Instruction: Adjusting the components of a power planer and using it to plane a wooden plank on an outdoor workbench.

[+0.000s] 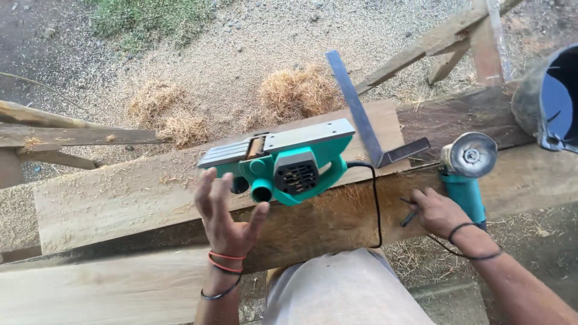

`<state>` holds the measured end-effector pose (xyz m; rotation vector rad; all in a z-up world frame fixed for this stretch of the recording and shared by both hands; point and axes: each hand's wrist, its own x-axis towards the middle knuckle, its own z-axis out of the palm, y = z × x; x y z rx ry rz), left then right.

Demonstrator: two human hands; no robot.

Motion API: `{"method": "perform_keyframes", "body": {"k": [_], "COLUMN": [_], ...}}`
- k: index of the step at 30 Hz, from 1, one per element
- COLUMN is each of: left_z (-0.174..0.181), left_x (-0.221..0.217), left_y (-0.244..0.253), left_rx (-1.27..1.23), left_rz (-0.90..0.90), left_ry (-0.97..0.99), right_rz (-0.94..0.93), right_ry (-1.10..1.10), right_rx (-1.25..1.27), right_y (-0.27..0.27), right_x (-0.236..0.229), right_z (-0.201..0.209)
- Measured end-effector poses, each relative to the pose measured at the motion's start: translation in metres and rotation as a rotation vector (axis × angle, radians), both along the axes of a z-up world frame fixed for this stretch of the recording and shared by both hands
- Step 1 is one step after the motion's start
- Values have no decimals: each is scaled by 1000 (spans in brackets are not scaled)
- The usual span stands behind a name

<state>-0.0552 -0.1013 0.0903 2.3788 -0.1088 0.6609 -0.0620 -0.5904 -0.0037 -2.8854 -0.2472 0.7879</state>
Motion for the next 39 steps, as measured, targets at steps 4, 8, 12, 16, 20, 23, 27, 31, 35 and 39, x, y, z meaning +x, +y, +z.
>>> {"method": "perform_keyframes", "body": {"k": [4,8,12,16,20,23,27,31,35,39], "left_z": [12,19,40,40,21,5,-6,-8,-4,-6], "left_x": [23,52,95,133,142,138,132,126,121,112], "left_y": [13,42,67,69,69,70,72,73,71,66], "left_rx": [90,70,100,99,136,78,50,45,81,85], "left_rz": [-97,-233,-510,-787,-933,-923,-871,-816,-762,-727], "left_ry": [3,99,294,427,526,499,440,414,391,416], "right_rz": [72,-69,-183,-171,-220,-148,-119,9,76,131], "right_ry": [202,312,175,-90,-214,-196,67,32,258,413], "right_rx": [-31,-31,54,279,449,501,294,365,193,91], "right_y": [11,52,79,170,227,261,312,330,350,363], "right_x": [13,47,93,147,183,205,232,245,261,273], "right_z": [55,135,176,210,178,140,116,91,86,79]}}
